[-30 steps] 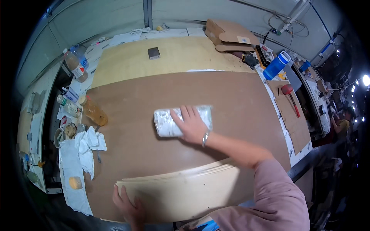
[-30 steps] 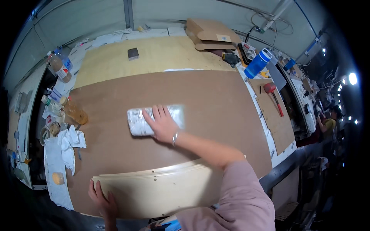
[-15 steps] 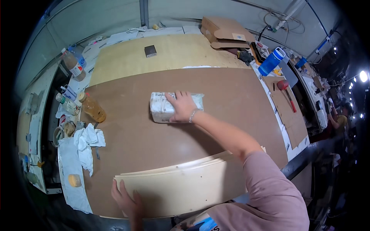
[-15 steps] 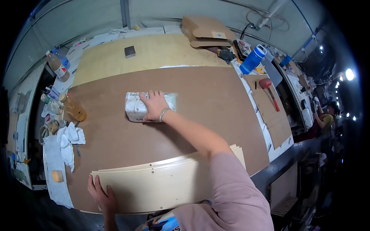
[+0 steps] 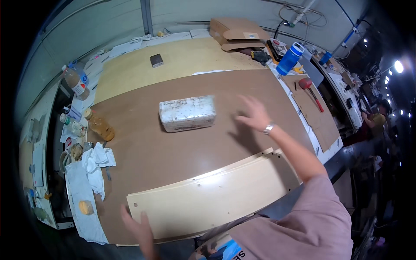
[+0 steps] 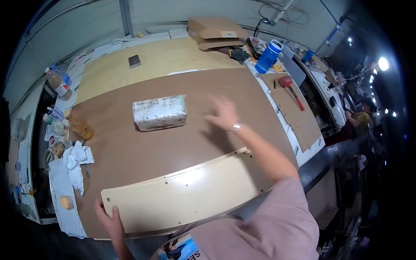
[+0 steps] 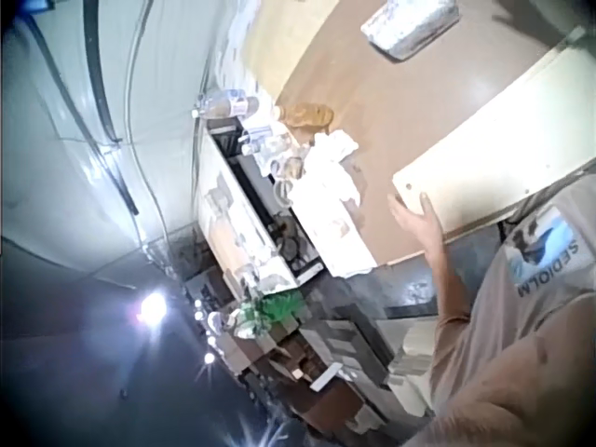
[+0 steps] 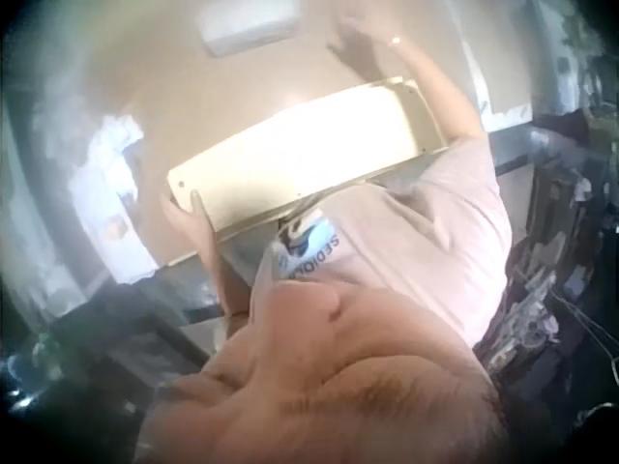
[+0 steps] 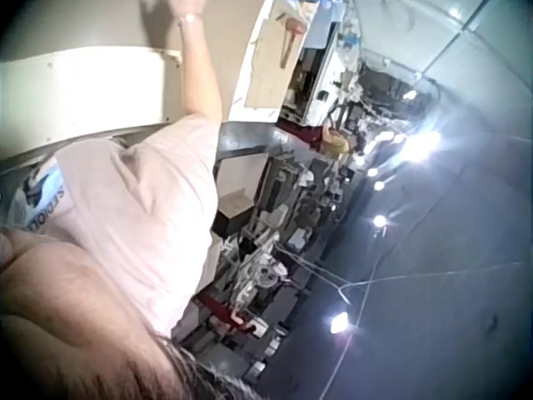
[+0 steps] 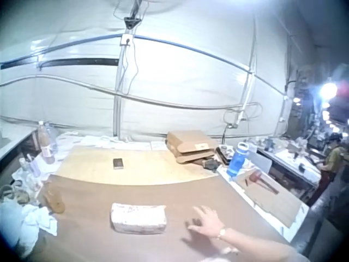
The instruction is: The person wipes a wooden panel with a cloth, fetches a stack of panels from a pallet, and places them on the workbench. The person scrapes the edges of the panels with a small blade, then pours liquid from a bottle onto a cloth to wipe down the panels.
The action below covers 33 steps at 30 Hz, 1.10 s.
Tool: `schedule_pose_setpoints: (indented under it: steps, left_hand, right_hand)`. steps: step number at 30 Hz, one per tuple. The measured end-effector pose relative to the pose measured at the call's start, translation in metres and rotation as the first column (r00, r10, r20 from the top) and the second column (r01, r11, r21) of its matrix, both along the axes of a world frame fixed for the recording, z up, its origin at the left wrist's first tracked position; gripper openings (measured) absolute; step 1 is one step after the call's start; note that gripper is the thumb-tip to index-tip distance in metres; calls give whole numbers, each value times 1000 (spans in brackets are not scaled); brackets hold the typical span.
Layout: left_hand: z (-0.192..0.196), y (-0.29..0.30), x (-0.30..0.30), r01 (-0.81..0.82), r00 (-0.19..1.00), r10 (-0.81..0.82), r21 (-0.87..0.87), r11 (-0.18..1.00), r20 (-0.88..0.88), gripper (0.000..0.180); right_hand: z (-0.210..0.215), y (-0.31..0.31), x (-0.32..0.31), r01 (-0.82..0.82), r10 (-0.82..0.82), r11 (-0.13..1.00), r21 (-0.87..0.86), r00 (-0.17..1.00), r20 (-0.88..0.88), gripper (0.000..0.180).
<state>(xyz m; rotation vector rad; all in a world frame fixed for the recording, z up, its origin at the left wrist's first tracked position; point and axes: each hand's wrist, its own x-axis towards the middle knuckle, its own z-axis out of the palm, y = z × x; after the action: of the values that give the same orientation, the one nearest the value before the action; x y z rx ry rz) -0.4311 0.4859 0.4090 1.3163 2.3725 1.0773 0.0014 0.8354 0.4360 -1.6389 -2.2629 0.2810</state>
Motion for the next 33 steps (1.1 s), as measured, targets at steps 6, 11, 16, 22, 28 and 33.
schedule_pose_setpoints:
  steps: [6, 11, 16, 22, 28, 33]
  left_hand:
    - [-2, -18, -46, 149, 722, 27, -194, 970, 691, 48]
    - [35, -9, -24, 138, 566, 314, -463, 876, 762, 54]
    - [-3, -21, -46, 245, 495, 242, -401, 883, 834, 58]
    - [-1, 32, -15, 283, 581, 262, -493, 823, 771, 58]
    - [-2, 76, 26, 418, 602, 160, -479, 772, 783, 57]
    - [-8, 90, 40, 492, 594, 113, -470, 733, 797, 56]
  right_hand:
    - [-12, -134, 204, 426, -658, 595, -681, 746, -108, 67]
    - [-37, -193, 196, 52, -771, 437, -898, 535, -344, 59]
    - [-43, -208, 185, -216, -779, 475, -853, 347, -521, 69]
    - [-29, -220, 173, -6, -643, 605, -796, 586, -493, 78]
    - [-38, -273, 172, 9, -662, 652, -758, 494, -564, 71]
    - [-31, -372, 177, 46, -823, 509, -860, 319, -470, 70]
